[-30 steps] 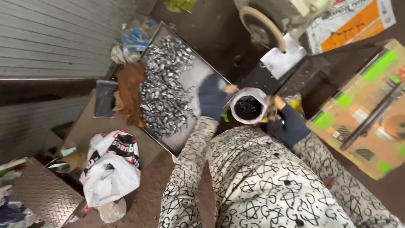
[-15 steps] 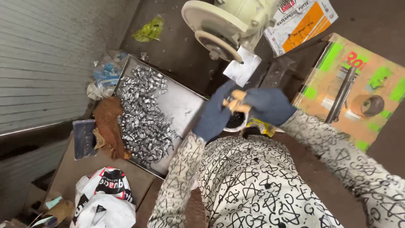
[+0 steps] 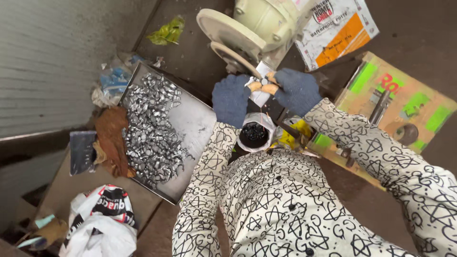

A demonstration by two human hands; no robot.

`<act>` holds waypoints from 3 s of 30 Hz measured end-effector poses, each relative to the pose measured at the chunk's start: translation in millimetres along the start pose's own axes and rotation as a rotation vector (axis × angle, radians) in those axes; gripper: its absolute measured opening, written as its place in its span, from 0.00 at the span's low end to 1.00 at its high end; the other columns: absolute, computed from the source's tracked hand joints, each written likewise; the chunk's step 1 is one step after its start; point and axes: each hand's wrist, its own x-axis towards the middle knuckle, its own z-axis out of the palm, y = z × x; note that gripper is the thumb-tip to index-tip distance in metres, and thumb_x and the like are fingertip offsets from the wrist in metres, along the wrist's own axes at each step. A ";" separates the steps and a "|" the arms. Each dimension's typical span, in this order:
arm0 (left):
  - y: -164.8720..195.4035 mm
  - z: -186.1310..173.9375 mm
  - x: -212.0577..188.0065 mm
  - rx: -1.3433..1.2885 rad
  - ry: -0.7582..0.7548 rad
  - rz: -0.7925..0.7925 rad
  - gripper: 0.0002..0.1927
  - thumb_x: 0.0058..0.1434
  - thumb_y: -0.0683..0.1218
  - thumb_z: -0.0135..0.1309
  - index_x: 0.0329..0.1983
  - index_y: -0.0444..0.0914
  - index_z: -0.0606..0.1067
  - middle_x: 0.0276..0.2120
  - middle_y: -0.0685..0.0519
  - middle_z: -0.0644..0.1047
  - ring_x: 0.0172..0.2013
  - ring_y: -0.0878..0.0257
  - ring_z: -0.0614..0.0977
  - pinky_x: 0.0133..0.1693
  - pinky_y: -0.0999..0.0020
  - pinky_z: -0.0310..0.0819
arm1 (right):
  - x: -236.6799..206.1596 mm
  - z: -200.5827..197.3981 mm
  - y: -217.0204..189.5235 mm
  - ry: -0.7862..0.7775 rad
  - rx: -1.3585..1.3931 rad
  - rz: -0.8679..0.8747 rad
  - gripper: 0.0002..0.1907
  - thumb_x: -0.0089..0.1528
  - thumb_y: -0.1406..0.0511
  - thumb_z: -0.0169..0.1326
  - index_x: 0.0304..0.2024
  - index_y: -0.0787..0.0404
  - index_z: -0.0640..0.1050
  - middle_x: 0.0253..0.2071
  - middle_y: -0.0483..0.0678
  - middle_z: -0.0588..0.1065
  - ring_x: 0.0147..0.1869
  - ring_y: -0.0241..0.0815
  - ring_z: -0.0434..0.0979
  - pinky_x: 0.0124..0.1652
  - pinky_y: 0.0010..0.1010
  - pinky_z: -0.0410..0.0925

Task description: The person holds small metal pieces against a spinning bench grinder, producing sparks as they grind each piece, then places the finished piece onto a metal tray that gradually fills with ground parts. They repeatedly take the next piece, grind it, and set it on the tray.

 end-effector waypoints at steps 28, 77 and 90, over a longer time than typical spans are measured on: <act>-171.4 -39.4 -161.5 0.497 -0.520 -0.497 0.24 0.67 0.53 0.51 0.61 0.36 0.69 0.50 0.43 0.75 0.45 0.53 0.79 0.43 0.56 0.77 | -134.0 112.3 -67.8 -0.058 1.708 1.022 0.17 0.68 0.60 0.53 0.53 0.67 0.76 0.34 0.42 0.73 0.37 0.33 0.72 0.36 0.24 0.68; -3.1 -6.1 8.3 0.008 -0.193 0.011 0.10 0.64 0.52 0.55 0.46 0.45 0.76 0.35 0.51 0.76 0.38 0.51 0.79 0.42 0.52 0.70 | 6.6 -9.4 5.8 -0.065 -0.014 0.011 0.14 0.66 0.54 0.60 0.43 0.56 0.81 0.31 0.52 0.74 0.34 0.54 0.77 0.32 0.44 0.68; 21.7 7.4 -18.7 -0.156 -0.151 -0.015 0.16 0.60 0.55 0.55 0.49 0.47 0.78 0.37 0.50 0.81 0.40 0.51 0.84 0.43 0.50 0.75 | -5.3 17.7 38.9 -0.010 0.111 -0.082 0.20 0.63 0.69 0.60 0.59 0.55 0.79 0.40 0.50 0.75 0.41 0.49 0.76 0.39 0.39 0.69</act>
